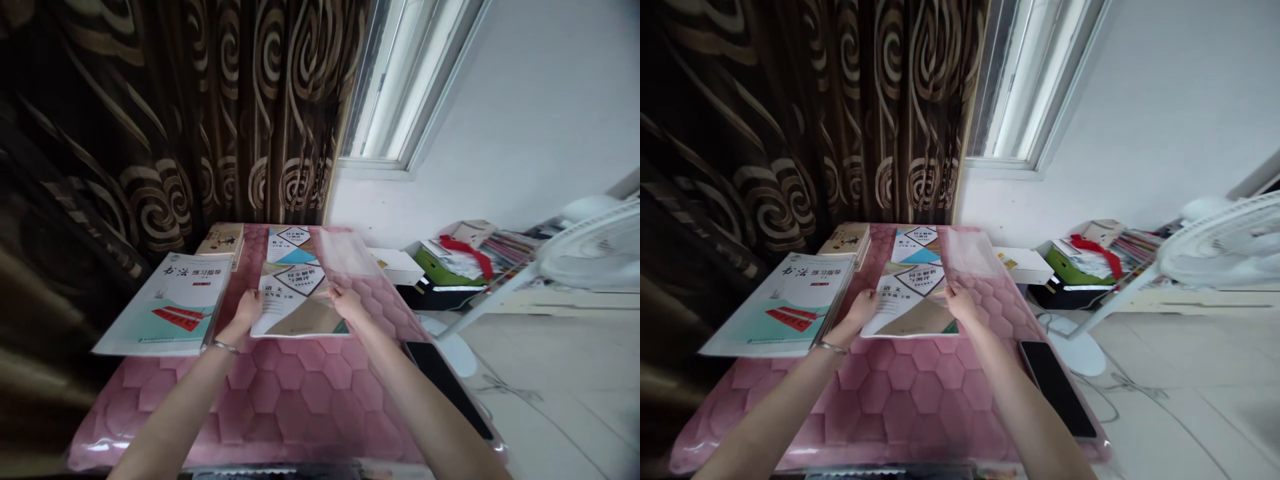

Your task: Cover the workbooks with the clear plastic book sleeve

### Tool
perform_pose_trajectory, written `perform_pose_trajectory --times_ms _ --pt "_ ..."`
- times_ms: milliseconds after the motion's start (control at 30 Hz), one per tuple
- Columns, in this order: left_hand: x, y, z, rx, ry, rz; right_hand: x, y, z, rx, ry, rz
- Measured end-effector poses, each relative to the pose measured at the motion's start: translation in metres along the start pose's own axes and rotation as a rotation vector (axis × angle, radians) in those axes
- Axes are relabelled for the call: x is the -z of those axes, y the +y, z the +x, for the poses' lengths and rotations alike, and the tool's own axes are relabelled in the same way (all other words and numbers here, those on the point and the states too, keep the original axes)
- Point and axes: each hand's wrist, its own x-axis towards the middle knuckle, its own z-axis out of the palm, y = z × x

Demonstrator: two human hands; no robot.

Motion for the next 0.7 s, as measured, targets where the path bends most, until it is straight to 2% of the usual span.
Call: perform_pose_trajectory --times_ms 133,200,267,400,533,600,700 --pt "0.001 -0.007 -0.02 -0.112 0.124 -0.118 -0.003 0.0 -0.023 0.116 0.139 0.016" --pt "0.0 -0.01 -0.028 -0.171 0.167 -0.19 -0.007 0.003 -0.033 0.127 0.184 0.015" --pt "-0.001 -0.01 -0.032 -0.174 0.173 -0.222 -0.009 0.006 -0.038 0.108 0.184 0.022" --pt "0.008 -0.001 -0.025 -0.086 0.13 -0.174 -0.004 0.002 -0.032 0.071 0.122 0.059" --pt "0.041 0.005 -0.011 -0.055 0.096 -0.099 0.003 -0.021 -0.023 0.026 0.024 0.134" --pt "0.068 0.001 -0.006 -0.04 0.1 -0.031 0.0 -0.042 -0.021 0.026 -0.012 0.145" --pt "0.116 -0.016 -0.002 0.005 0.148 0.105 -0.018 -0.085 -0.023 0.087 -0.019 0.159"
